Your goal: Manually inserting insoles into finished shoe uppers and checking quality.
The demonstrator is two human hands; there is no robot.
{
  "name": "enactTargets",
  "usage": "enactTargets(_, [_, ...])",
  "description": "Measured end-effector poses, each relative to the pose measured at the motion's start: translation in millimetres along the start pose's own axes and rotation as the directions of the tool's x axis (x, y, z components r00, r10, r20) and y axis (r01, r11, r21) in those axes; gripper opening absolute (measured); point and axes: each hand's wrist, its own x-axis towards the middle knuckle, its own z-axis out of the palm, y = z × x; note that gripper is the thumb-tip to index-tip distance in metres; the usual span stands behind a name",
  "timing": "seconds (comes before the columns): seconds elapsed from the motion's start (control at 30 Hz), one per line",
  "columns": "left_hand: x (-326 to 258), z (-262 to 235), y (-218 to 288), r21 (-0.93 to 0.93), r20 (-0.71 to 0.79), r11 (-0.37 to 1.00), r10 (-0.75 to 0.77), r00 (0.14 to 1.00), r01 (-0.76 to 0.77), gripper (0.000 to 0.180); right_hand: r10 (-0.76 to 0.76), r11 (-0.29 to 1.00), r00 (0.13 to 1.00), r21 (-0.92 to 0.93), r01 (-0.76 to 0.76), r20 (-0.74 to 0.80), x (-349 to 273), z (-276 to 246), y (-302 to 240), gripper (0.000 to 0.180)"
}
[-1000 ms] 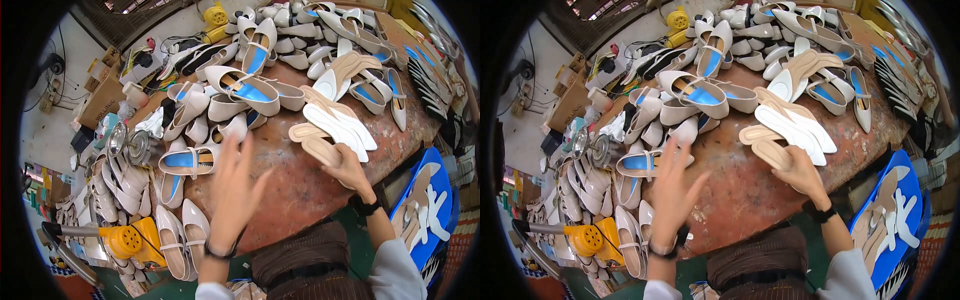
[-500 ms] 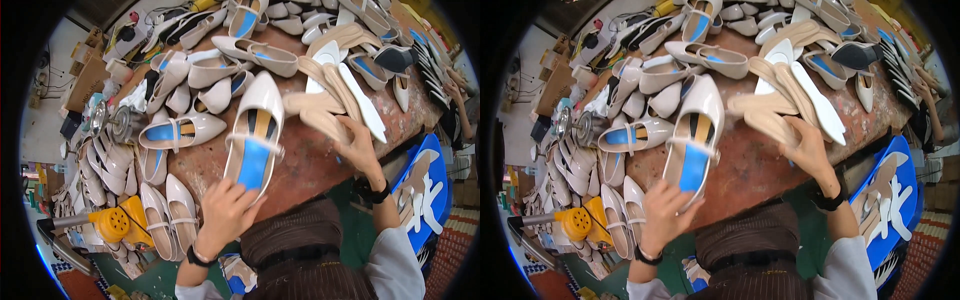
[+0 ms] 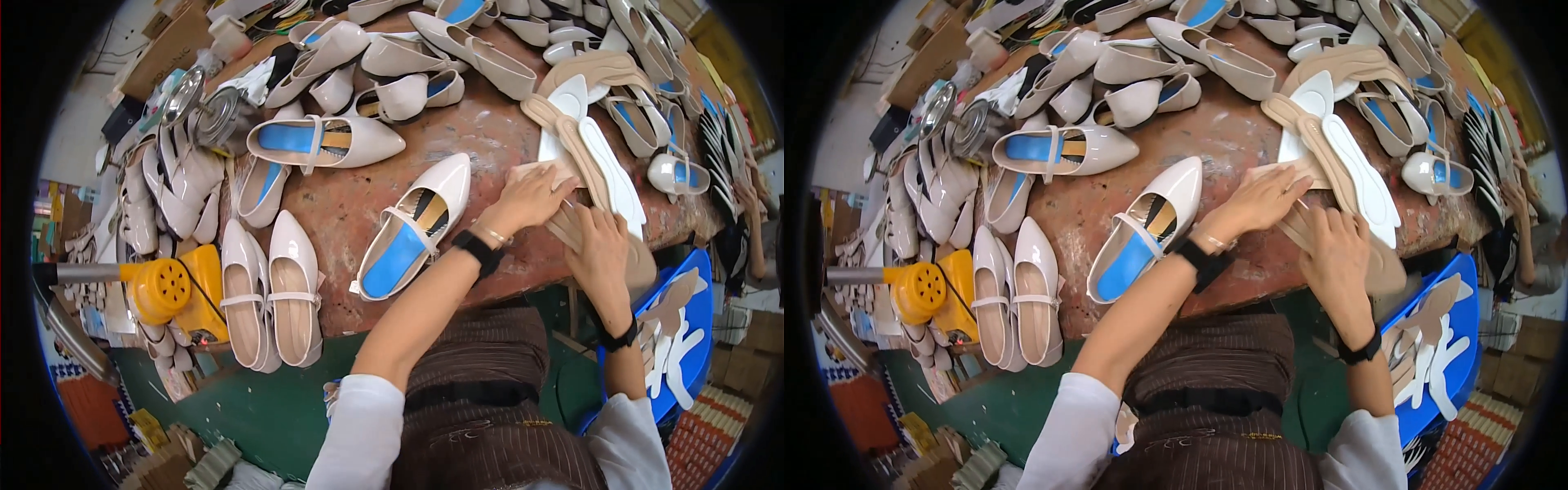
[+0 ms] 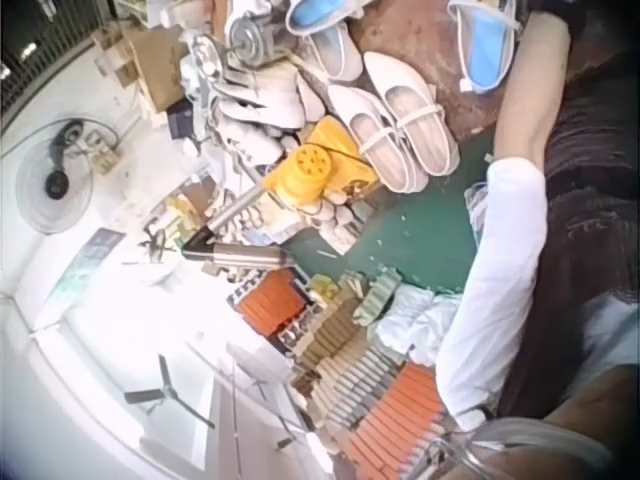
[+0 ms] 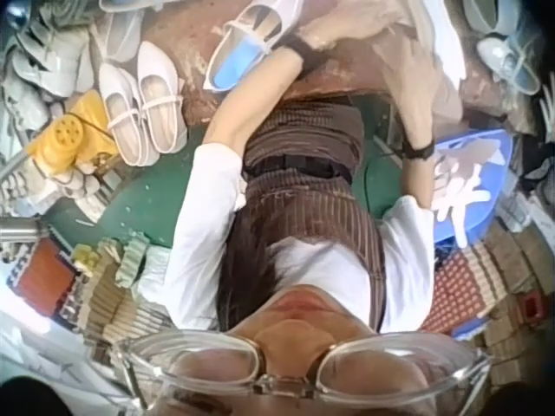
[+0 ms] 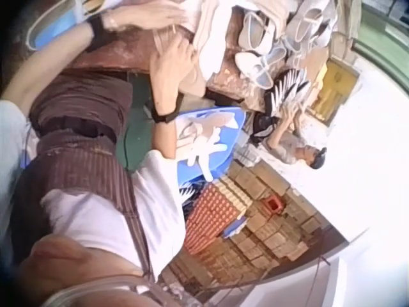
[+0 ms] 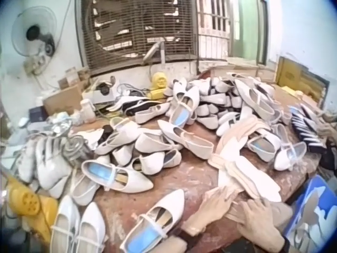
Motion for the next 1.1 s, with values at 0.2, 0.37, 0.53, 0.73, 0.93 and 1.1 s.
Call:
enactTargets(0.2, [-14.6, 2.2, 22.6, 0.019, 0.101, 1.000, 0.005, 0.995, -0.007, 0.071, 0.310, 0.933, 0.936, 0.134, -0.333, 0.168, -22.1, -52.4, 19.6, 0.048])
enactTargets(0.37, [-43.4, 11.8, 40.1, 0.305, -0.201, 0.952, 0.073, 0.977, -0.009, 0.063, 0.400, 0.615, 0.909, 0.702, -0.358, 0.113, -42.7, -60.5, 70.0, 0.063])
enactTargets(0.53, [-178.7, -46.2, 84.9, 0.386, -0.486, 0.815, -0.219, 0.846, 0.433, 0.066, 0.150, 0.813, 0.988, 0.565, -0.139, 0.027, -22.9, -58.6, 58.2, 0.045])
enactTargets(0.73, [-274.5, -64.5, 3.0, 0.124, -0.409, 0.873, -0.387, 0.826, 0.471, 0.027, -0.351, 0.768, 0.931, 0.539, 0.346, -0.097, 29.2, -4.9, -12.1, 0.037])
enactTargets(0.93, [-311.9, -61.8, -18.2, 0.179, -0.426, 0.921, -0.244, 0.871, 0.346, 0.068, -0.545, 0.620, 0.831, 0.616, 0.486, -0.107, 40.7, 33.5, -64.5, 0.027])
enactTargets(1.1, [-319.8, -23.6, -48.6, -0.015, -0.563, 0.946, -0.275, 0.779, 0.323, 0.141, -0.574, 0.462, 0.804, 0.750, 0.473, -0.153, 39.3, 64.3, -123.5, 0.023])
